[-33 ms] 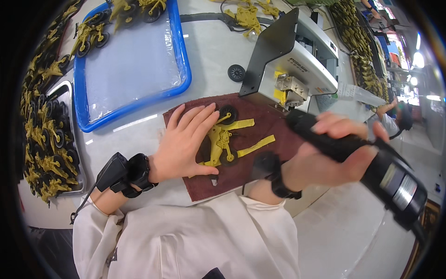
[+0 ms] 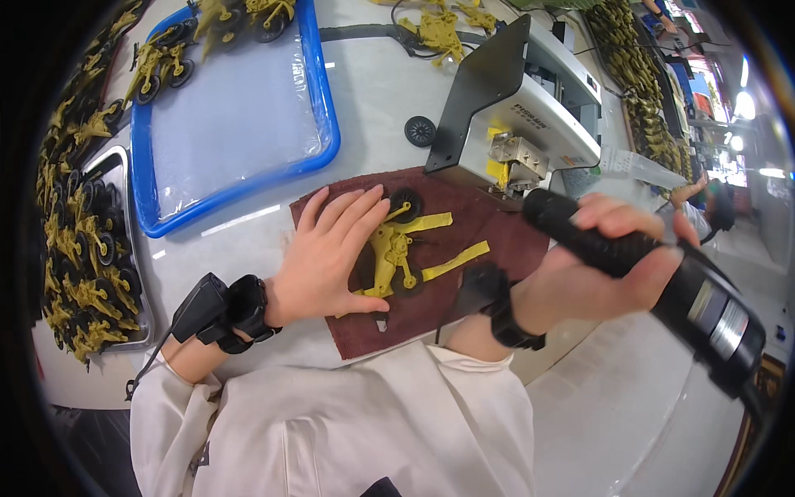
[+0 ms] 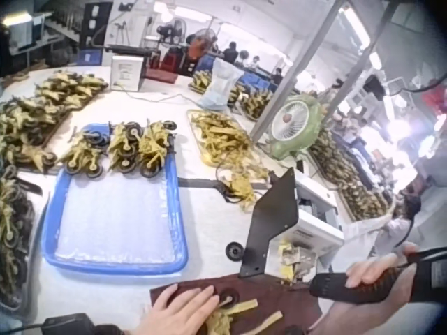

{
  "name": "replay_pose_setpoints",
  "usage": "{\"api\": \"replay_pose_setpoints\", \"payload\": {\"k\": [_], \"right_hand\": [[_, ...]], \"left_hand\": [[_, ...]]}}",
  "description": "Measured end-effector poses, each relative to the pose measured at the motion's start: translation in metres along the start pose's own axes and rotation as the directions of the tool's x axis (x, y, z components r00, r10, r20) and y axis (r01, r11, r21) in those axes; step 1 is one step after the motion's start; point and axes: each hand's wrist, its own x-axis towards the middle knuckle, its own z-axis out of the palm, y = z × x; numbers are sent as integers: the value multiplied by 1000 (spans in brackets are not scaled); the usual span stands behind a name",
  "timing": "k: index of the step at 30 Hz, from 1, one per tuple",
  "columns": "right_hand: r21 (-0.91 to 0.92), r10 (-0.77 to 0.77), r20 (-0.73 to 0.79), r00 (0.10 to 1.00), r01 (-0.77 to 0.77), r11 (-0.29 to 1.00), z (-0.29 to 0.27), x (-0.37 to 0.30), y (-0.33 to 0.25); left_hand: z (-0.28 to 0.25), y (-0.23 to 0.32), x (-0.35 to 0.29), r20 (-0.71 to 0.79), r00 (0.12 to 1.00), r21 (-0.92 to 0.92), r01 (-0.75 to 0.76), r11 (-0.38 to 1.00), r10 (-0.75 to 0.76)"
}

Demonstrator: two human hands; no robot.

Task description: The recorder uses an electric screwdriver and a trimming/heat tool to assemble and finish small yellow toy motorcycles.

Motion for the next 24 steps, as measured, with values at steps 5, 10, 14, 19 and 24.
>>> {"api": "replay_pose_setpoints", "payload": {"k": [5,10,14,19,24], "right_hand": [[-6,84,30,996,-84,996,6,15,14],[201,294,386,875,-391,898,-2,-13,-7],[441,96,511,854,-357,824,6,-56,-17],[451,45,513,857,-313,836,23,-64,-9],[352,213,495,842,-419,837,31,-71,1]], "left_hand": [[0,0,1,-8,1000,-3,-10,1000,9],[-2,-2,1,-9,1000,9,-3,1000,3],[1,0,1,-8,1000,-4,-13,1000,13],[2,-2,-2,-19,1000,-18,-1,1000,0],[3,-3,-1,-27,1000,-45,-9,999,8]]}}
